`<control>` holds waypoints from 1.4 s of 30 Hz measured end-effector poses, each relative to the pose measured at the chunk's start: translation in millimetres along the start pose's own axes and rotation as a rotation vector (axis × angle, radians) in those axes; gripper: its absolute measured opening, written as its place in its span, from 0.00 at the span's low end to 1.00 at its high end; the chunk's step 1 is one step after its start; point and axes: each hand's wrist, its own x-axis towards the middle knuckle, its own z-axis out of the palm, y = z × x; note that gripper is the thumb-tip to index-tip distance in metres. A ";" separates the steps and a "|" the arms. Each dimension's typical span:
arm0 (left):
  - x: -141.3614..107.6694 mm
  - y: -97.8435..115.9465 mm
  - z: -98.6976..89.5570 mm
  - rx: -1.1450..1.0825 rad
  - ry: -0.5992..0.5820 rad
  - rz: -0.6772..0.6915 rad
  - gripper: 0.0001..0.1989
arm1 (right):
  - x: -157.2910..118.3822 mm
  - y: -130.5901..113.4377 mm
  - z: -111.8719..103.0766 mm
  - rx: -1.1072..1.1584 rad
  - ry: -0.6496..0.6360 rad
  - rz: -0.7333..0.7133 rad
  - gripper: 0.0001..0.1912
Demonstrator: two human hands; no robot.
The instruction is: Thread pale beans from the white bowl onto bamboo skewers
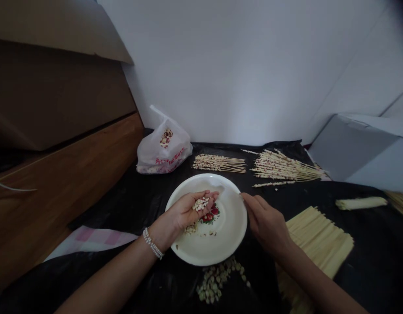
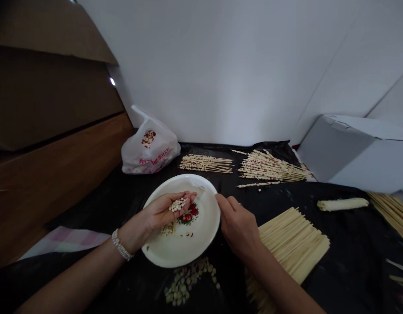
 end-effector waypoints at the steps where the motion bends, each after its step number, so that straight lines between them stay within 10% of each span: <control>1: 0.7 -2.1 -2.5 -0.023 0.019 -0.013 0.10 | -1.2 -0.1 -0.4 -0.036 0.035 -0.041 0.19; 6: 0.9 -2.4 -4.8 -0.174 0.075 -0.081 0.08 | -1.4 1.0 -3.0 -0.294 0.182 -0.252 0.17; 42: -14.2 8.9 22.9 -0.370 0.067 -0.081 0.06 | -11.2 -5.9 -0.3 -0.464 0.249 -0.410 0.17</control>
